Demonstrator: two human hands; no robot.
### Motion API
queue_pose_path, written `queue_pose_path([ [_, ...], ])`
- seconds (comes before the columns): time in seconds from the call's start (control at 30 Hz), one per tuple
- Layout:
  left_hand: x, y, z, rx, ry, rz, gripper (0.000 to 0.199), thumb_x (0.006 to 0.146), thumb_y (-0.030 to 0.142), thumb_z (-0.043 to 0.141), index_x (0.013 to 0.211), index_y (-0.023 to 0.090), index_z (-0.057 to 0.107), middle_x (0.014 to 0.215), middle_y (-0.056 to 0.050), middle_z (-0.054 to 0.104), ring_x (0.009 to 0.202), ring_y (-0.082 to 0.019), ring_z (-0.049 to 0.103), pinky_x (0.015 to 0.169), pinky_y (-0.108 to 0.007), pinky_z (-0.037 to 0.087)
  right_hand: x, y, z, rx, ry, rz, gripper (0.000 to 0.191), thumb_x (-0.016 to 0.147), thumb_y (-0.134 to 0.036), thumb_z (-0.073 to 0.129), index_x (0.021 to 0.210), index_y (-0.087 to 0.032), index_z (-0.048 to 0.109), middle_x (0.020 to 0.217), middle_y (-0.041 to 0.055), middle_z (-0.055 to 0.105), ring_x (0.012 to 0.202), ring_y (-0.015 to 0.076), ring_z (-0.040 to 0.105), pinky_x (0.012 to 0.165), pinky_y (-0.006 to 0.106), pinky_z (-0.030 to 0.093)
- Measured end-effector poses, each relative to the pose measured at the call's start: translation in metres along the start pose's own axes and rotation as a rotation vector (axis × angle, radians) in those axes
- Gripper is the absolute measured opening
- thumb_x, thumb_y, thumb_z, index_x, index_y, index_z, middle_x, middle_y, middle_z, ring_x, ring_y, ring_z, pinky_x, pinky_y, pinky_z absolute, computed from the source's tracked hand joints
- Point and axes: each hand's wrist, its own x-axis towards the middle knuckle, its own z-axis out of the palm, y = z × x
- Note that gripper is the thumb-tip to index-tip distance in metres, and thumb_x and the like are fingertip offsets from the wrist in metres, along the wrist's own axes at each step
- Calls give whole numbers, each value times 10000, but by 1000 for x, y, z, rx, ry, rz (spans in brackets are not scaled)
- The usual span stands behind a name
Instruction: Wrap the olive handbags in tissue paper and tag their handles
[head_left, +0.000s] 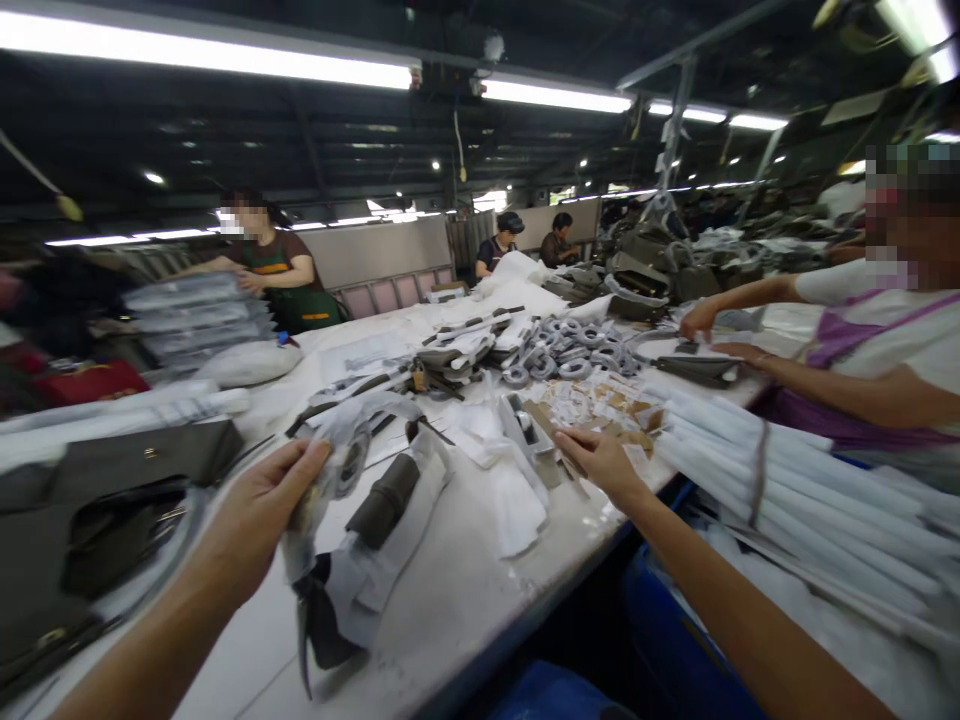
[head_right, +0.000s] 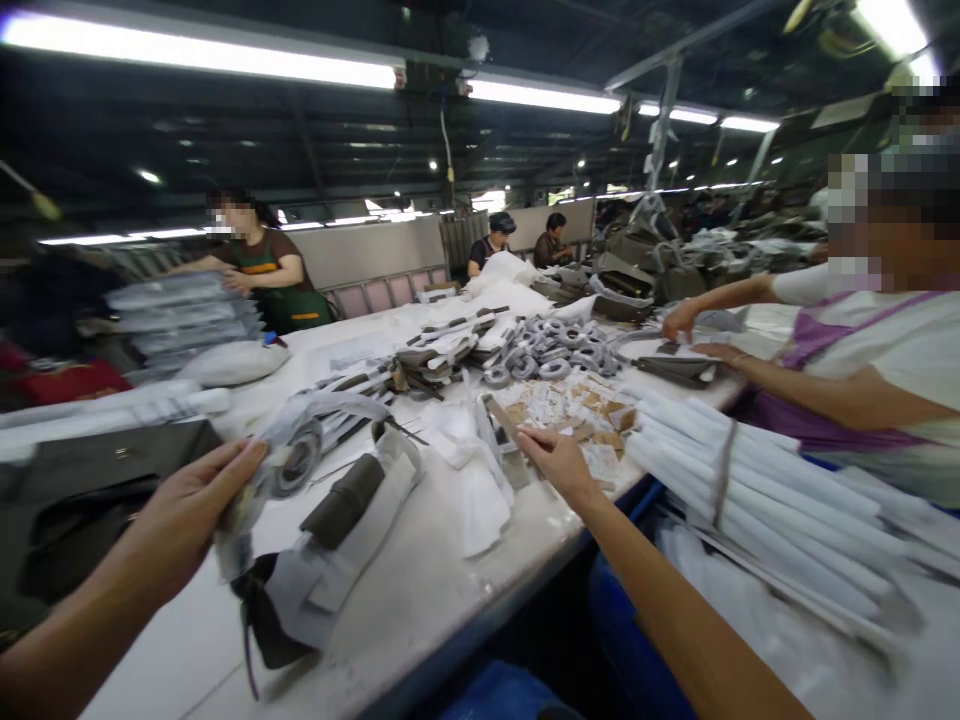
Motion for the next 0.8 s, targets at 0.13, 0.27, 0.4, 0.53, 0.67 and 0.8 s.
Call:
queue_pose_path([
  [0.13,-7,11,7,-202,-89,-102,505,767,609,693,1046,188,678,824,-14,677,706,-151,557,604,-214,418,-25,-91,19,434,-428,-146,363,853,-507,621,963,-199,779,752,25,694,650,147,583,574,243,426],
  [0.27,-13,19,11,-214,-95,-102,468,770,591,701,1004,186,685,816,-14,667,712,-141,548,614,-206,408,-38,-146,48,565,-596,-162,299,822,-433,651,911,-179,782,687,14,654,599,120,536,525,220,396],
  [0.4,-17,21,10,-95,-73,-5,426,802,595,662,916,185,681,773,5,608,694,-132,498,594,-211,374,-32,-165,79,517,-528,-237,252,788,-399,672,785,-172,783,599,1,617,539,104,478,482,217,334],
  [0.53,-18,20,9,13,-35,74,417,825,593,633,889,183,678,773,10,578,718,-136,485,610,-220,371,-23,-172,96,492,-443,-259,281,769,-419,679,695,-161,762,555,-3,607,508,101,463,485,228,328],
  [0.67,-16,16,7,56,-4,95,442,830,588,628,997,183,687,847,-7,619,797,-162,528,671,-239,402,-20,-168,100,480,-446,-263,250,768,-389,675,713,-165,770,595,-1,642,553,114,509,517,231,342],
  [0.8,-16,18,8,61,-15,108,423,838,575,626,993,185,680,847,-1,620,797,-159,525,672,-238,397,-21,-165,103,573,-475,-242,264,781,-402,676,760,-160,782,633,3,658,587,122,522,543,237,353],
])
